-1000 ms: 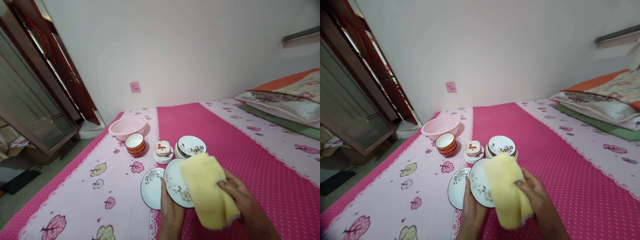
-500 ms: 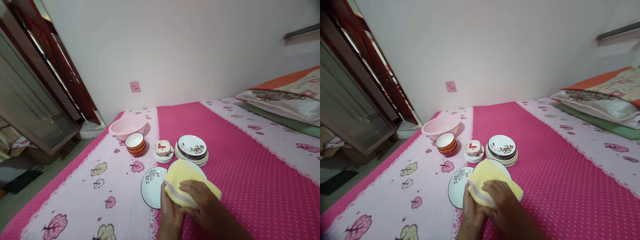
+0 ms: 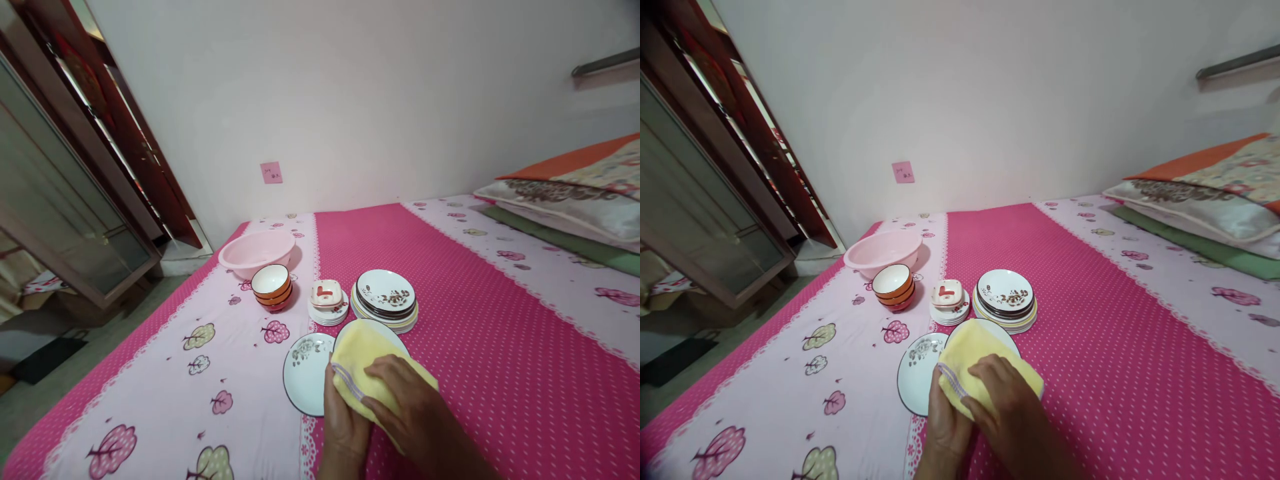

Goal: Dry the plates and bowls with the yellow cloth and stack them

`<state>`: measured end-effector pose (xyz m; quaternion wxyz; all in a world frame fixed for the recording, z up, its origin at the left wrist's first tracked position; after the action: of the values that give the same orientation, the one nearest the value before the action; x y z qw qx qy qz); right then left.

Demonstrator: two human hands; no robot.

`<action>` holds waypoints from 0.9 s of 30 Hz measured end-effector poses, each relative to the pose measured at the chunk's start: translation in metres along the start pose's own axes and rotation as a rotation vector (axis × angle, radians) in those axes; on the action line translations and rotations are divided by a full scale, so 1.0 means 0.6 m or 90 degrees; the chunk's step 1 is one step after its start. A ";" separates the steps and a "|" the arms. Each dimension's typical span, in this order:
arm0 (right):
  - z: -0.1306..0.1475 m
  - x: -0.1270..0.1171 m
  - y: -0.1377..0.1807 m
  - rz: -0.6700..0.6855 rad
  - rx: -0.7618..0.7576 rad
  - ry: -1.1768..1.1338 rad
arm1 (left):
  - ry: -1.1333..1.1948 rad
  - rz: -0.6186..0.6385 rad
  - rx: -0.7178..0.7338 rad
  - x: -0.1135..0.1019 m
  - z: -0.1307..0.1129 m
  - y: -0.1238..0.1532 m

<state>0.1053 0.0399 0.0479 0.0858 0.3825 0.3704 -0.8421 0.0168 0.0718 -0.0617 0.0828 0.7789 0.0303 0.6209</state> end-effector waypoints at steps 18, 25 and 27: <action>-0.057 0.024 0.010 0.077 0.125 -0.060 | -0.003 0.079 -0.019 0.032 0.018 0.021; -0.056 0.010 0.015 -0.006 0.051 0.078 | 0.009 0.043 -0.032 0.024 0.022 0.014; -0.058 -0.015 0.010 -0.035 0.064 0.071 | 0.013 0.041 -0.050 0.022 0.026 0.012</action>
<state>0.1343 0.0581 0.0359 0.0224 0.4220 0.3420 -0.8393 0.0346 0.0654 -0.0510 0.0931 0.7691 -0.0184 0.6320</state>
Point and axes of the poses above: each hand's wrist, its own y-axis away from the middle knuckle, its own x-axis out of the palm, z = x × y, the point moved 9 cm from there along -y, towards the middle knuckle, and after that the axes turned 5 degrees about z, right-handed, at the moved point
